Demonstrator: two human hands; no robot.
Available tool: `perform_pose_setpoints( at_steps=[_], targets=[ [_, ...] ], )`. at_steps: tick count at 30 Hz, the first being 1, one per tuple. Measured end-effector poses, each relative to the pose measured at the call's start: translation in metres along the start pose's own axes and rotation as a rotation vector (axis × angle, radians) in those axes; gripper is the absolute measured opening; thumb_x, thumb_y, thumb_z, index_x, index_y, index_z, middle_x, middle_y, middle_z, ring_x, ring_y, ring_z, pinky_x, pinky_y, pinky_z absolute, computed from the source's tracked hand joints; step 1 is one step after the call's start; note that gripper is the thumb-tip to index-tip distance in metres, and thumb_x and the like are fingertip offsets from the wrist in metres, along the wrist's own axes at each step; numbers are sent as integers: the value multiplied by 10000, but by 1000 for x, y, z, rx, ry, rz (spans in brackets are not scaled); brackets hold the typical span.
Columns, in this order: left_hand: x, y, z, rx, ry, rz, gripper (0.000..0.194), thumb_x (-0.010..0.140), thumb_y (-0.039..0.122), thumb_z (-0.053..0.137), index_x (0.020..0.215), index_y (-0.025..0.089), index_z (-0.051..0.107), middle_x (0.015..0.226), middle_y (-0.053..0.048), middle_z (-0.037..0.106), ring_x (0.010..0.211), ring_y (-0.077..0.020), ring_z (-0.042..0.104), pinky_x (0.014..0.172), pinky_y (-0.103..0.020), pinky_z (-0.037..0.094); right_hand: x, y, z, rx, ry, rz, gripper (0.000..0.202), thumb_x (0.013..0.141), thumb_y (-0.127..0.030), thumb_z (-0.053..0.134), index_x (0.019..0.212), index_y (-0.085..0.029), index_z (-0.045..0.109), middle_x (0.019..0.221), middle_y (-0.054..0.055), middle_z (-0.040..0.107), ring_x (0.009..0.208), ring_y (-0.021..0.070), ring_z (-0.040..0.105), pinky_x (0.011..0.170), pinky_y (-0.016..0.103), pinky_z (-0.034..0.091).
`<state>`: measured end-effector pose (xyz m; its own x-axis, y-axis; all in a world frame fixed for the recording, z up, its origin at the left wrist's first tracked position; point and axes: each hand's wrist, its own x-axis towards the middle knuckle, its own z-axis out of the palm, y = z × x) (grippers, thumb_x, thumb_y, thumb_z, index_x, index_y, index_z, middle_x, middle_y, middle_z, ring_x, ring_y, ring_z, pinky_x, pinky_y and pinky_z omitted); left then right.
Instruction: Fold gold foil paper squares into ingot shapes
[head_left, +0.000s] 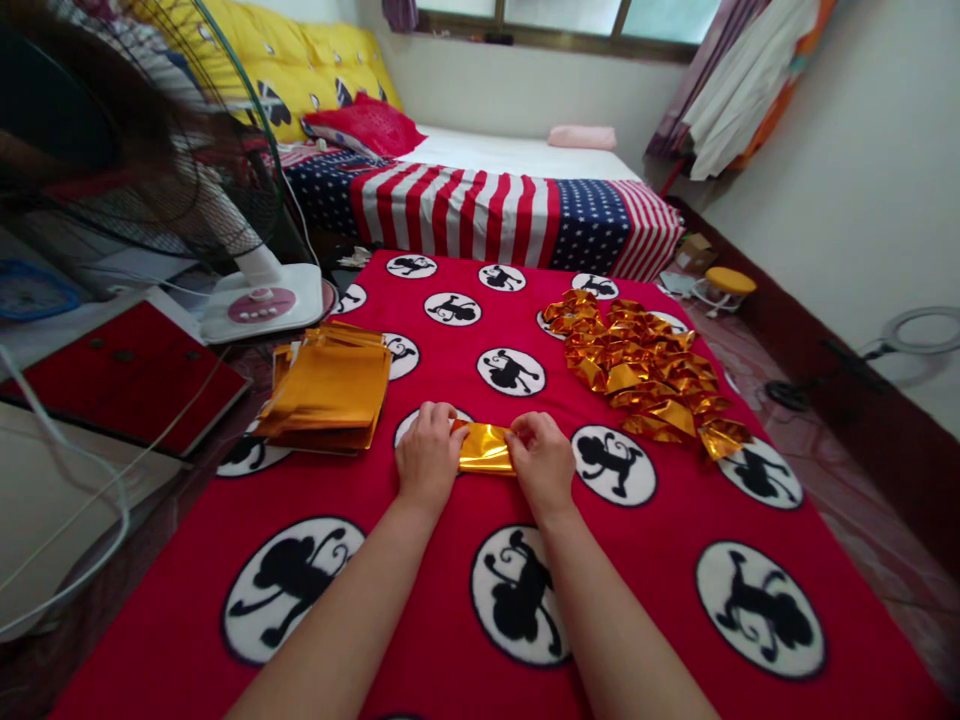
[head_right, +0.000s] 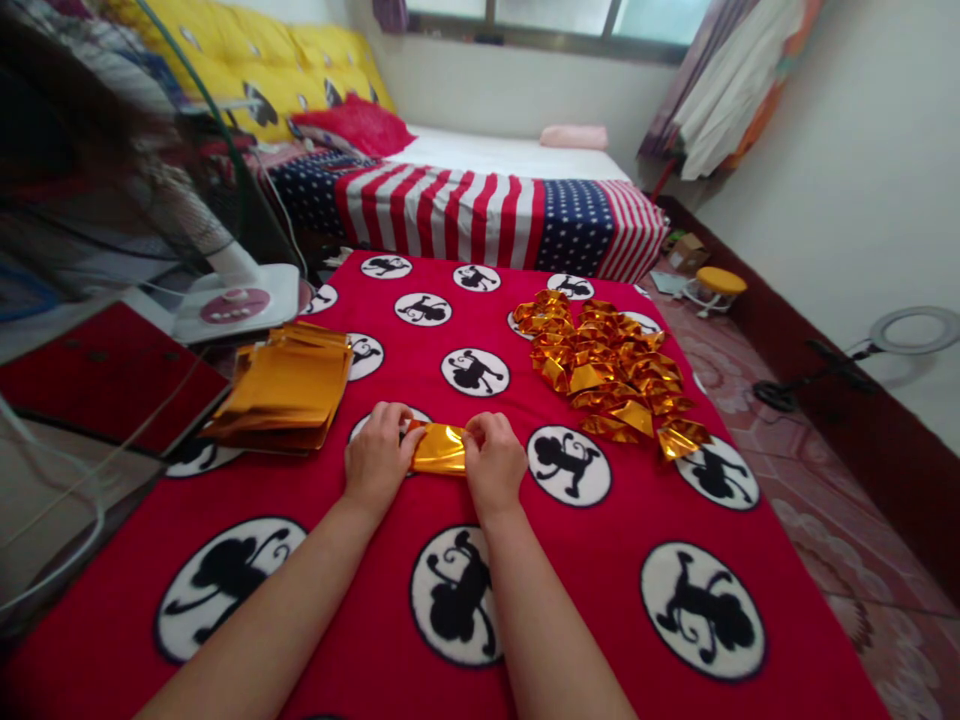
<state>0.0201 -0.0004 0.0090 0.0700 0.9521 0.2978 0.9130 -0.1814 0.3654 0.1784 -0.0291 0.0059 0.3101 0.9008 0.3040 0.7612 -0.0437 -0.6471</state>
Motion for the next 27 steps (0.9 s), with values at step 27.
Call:
perform_pose_setpoints(
  at_steps=[27],
  targets=[
    [-15, -27, -6, -181, -217, 264, 393, 859, 316, 618, 1246, 252, 613, 1142, -68, 586, 1086, -249, 506, 937, -402, 428, -31, -29, 3, -266, -99, 11, 383, 754, -441, 700, 1025, -186, 612, 1064, 92, 552, 1018, 280, 545, 809, 375, 402]
  ],
)
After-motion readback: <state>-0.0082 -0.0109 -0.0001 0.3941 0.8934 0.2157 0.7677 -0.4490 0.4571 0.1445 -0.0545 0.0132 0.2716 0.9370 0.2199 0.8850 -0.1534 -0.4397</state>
